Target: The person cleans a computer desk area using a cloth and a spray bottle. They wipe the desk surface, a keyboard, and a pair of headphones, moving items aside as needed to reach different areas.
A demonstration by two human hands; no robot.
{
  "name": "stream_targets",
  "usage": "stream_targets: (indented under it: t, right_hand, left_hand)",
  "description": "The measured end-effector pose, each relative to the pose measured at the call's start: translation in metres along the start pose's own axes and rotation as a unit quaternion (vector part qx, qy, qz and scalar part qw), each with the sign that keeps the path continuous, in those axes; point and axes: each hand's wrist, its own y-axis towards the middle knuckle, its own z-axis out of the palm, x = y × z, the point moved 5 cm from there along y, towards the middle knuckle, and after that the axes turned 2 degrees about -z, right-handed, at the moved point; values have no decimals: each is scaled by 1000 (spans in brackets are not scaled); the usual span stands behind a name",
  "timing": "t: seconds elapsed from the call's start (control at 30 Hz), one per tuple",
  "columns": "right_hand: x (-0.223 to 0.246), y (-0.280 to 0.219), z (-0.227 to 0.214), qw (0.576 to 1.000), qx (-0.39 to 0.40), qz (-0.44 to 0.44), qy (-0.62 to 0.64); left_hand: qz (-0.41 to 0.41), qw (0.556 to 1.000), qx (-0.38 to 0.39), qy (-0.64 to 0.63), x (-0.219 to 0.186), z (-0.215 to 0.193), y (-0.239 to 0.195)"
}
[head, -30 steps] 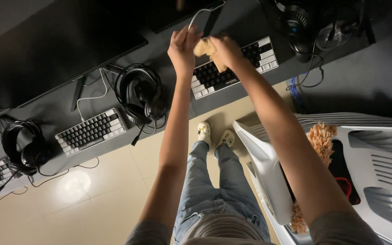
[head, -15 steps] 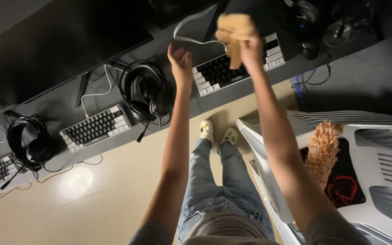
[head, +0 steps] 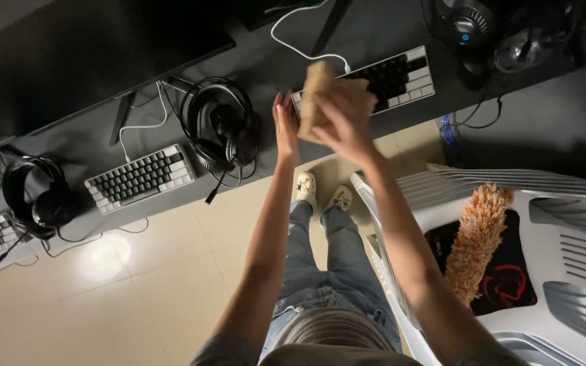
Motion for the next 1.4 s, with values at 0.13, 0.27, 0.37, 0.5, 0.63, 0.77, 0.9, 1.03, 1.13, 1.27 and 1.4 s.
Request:
stream_targets:
  t: [0.13, 0.27, 0.37, 0.5, 0.63, 0.77, 0.9, 1.03, 1.13, 1.27, 1.4]
  right_hand:
    - [5, 5, 58, 939, 39, -130, -315]
    - [-9, 34, 66, 954, 93, -97, -268]
    - [-27, 50, 86, 924, 117, -107, -348]
    - [-29, 52, 91, 928, 53, -37, -368]
    - [-2, 30, 70, 947, 79, -9, -311]
    - [-7, -18, 61, 924, 10, -90, -373]
    - [2, -34, 51, 949, 2, -112, -295]
    - [3, -7, 59, 948, -2, -103, -302]
    - [-16, 29, 80, 935, 42, -65, -346]
    - [-9, 58, 73, 947, 87, -45, -307]
    - [-25, 53, 77, 928, 144, -29, -341]
  left_hand:
    - [-43, 998, -10, -55, -3, 9, -13]
    - [-59, 989, 17, -134, 5, 3, -17]
    - [-87, 987, -9, -136, 20, -5, -15]
    - [17, 998, 53, -17, 29, -4, -14]
    - [134, 962, 26, 237, 2, 16, -25]
    - [122, 976, 62, 168, -17, 34, -32]
    - [107, 985, 51, 123, 3, 22, -24]
    - [76, 991, 34, 108, -11, 32, -29]
    - [113, 980, 40, 160, -3, 29, -31]
    - [118, 972, 4, 203, -2, 31, -33]
    - [120, 950, -50, 284, -9, 43, -38]
